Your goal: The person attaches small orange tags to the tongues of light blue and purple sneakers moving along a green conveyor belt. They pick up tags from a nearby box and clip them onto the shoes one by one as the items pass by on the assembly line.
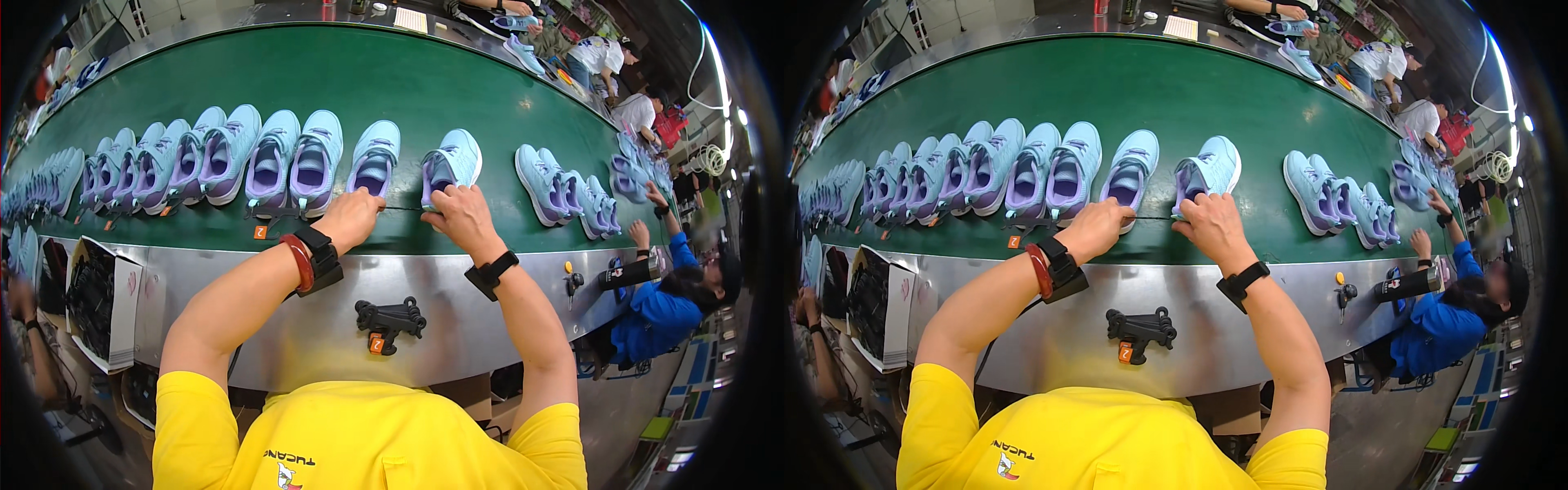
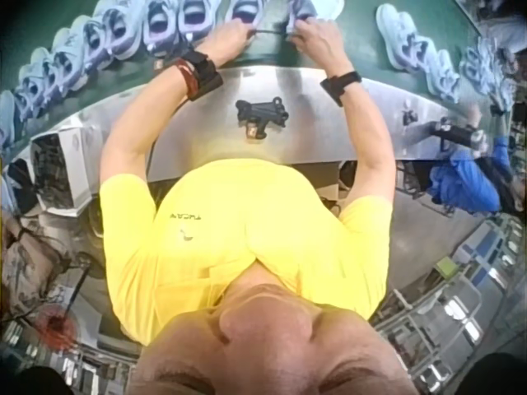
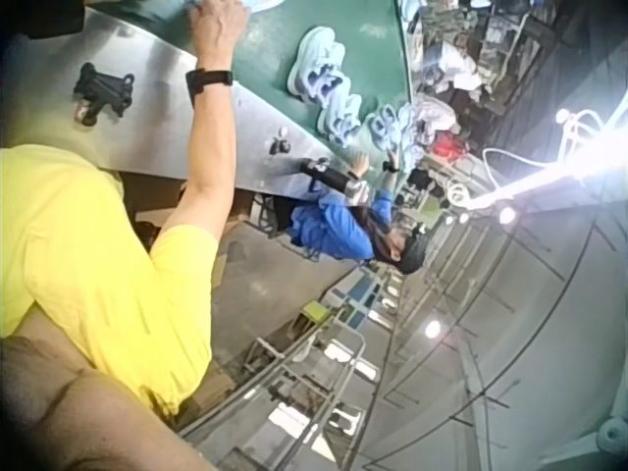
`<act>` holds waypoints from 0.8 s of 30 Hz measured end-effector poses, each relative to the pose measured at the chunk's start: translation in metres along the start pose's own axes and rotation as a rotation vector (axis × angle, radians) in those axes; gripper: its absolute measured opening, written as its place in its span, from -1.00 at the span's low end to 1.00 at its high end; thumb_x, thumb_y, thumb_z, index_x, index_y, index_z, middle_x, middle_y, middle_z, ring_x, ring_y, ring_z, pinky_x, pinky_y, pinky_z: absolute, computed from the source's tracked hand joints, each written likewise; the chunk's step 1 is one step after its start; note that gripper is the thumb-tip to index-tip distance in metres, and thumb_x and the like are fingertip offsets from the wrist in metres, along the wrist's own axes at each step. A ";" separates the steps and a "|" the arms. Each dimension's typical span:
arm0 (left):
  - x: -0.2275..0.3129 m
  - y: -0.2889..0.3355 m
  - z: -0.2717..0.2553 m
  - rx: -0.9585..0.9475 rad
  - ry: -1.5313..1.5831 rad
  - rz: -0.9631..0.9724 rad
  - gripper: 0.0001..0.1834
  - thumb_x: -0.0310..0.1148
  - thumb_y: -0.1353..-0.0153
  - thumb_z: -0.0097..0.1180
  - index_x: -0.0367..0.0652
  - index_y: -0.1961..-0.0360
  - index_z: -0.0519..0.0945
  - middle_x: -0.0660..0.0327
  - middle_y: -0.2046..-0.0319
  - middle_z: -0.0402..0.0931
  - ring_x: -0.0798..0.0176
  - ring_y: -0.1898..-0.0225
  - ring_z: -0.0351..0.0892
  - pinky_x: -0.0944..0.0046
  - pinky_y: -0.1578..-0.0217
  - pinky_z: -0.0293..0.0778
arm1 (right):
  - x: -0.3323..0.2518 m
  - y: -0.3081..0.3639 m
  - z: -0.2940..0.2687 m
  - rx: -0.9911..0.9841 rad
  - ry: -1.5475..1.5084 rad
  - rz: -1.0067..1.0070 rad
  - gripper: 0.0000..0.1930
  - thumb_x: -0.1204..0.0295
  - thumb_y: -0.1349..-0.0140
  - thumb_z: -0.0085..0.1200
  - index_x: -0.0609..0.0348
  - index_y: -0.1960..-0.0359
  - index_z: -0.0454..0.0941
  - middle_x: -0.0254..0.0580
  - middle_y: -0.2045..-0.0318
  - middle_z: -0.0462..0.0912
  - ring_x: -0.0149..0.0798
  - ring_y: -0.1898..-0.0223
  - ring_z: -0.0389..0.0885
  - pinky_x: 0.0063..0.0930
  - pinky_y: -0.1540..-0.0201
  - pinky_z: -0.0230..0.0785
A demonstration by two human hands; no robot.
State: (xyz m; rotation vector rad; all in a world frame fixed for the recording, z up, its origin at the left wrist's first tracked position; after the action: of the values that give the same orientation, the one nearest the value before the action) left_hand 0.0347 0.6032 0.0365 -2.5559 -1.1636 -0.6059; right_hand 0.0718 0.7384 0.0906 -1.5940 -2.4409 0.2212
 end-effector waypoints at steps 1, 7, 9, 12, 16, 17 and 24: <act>0.000 0.000 0.000 0.008 0.000 -0.003 -0.75 -0.44 -0.17 -0.07 -0.13 0.19 0.62 -0.09 0.32 0.50 -0.18 0.32 0.55 -0.05 0.25 0.44 | 0.000 -0.001 -0.001 -0.003 0.001 -0.006 -0.70 0.15 0.07 0.28 0.02 0.47 0.47 -0.24 0.54 0.49 -0.14 0.42 0.52 -0.26 0.34 0.25; 0.000 0.001 -0.001 0.031 -0.004 -0.005 -0.75 -0.45 -0.16 -0.07 -0.12 0.20 0.62 -0.07 0.33 0.50 -0.17 0.32 0.55 -0.03 0.25 0.45 | -0.009 -0.007 0.005 -0.037 0.067 -0.040 -0.74 0.16 0.06 0.28 -0.03 0.46 0.52 -0.26 0.52 0.52 -0.17 0.40 0.54 -0.28 0.30 0.26; 0.000 -0.001 0.001 0.019 -0.007 -0.019 -0.76 -0.47 -0.16 -0.06 -0.13 0.20 0.62 -0.06 0.33 0.49 -0.16 0.29 0.54 -0.01 0.24 0.44 | -0.013 -0.011 0.012 -0.082 0.091 -0.042 -0.76 0.17 0.06 0.27 -0.03 0.46 0.53 -0.27 0.52 0.54 -0.17 0.39 0.54 -0.28 0.29 0.26; 0.004 0.004 -0.004 0.062 0.136 0.086 -0.77 -0.49 -0.14 -0.03 -0.15 0.21 0.61 -0.02 0.32 0.48 -0.11 0.24 0.52 0.01 0.22 0.43 | -0.016 -0.022 0.019 -0.144 0.081 -0.028 -0.80 0.26 0.06 0.26 0.01 0.46 0.53 -0.25 0.51 0.54 -0.13 0.36 0.56 -0.25 0.27 0.29; 0.011 0.008 -0.033 0.246 0.209 0.124 -0.71 -0.55 -0.12 -0.02 -0.13 0.11 0.57 -0.04 0.12 0.46 -0.13 0.11 0.50 0.09 0.10 0.43 | 0.016 -0.023 0.025 0.108 -0.430 0.144 -0.82 0.44 0.07 0.18 0.12 0.38 0.49 -0.12 0.40 0.54 0.04 0.28 0.52 -0.15 0.20 0.35; 0.012 0.005 -0.033 0.245 0.188 0.121 -0.69 -0.56 -0.13 -0.02 -0.12 0.09 0.57 -0.05 0.08 0.44 -0.14 0.10 0.50 0.10 0.09 0.43 | 0.019 -0.021 0.036 0.153 -0.534 0.161 -0.79 0.51 0.08 0.14 0.15 0.34 0.49 -0.06 0.33 0.53 0.09 0.25 0.51 -0.13 0.15 0.38; -0.006 0.004 0.015 -0.164 0.008 -0.052 -0.71 -0.63 -0.02 -0.03 -0.16 0.19 0.48 -0.12 0.10 0.25 -0.29 0.22 0.47 -0.11 0.22 0.42 | 0.060 0.012 0.035 0.281 -0.507 0.232 -0.51 0.51 0.08 0.20 0.07 0.01 0.43 0.04 -0.05 0.38 0.11 -0.05 0.42 -0.16 -0.03 0.36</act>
State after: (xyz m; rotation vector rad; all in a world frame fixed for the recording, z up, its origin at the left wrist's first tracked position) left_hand 0.0381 0.6032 0.0203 -2.6625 -1.2283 -0.7525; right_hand 0.0499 0.7975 0.0599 -1.8559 -2.3965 1.0750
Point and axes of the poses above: each hand's wrist, its own y-axis away from the middle knuckle, its own z-axis out of the palm, x = y × z, the point moved 9 cm from there along -y, towards the middle knuckle
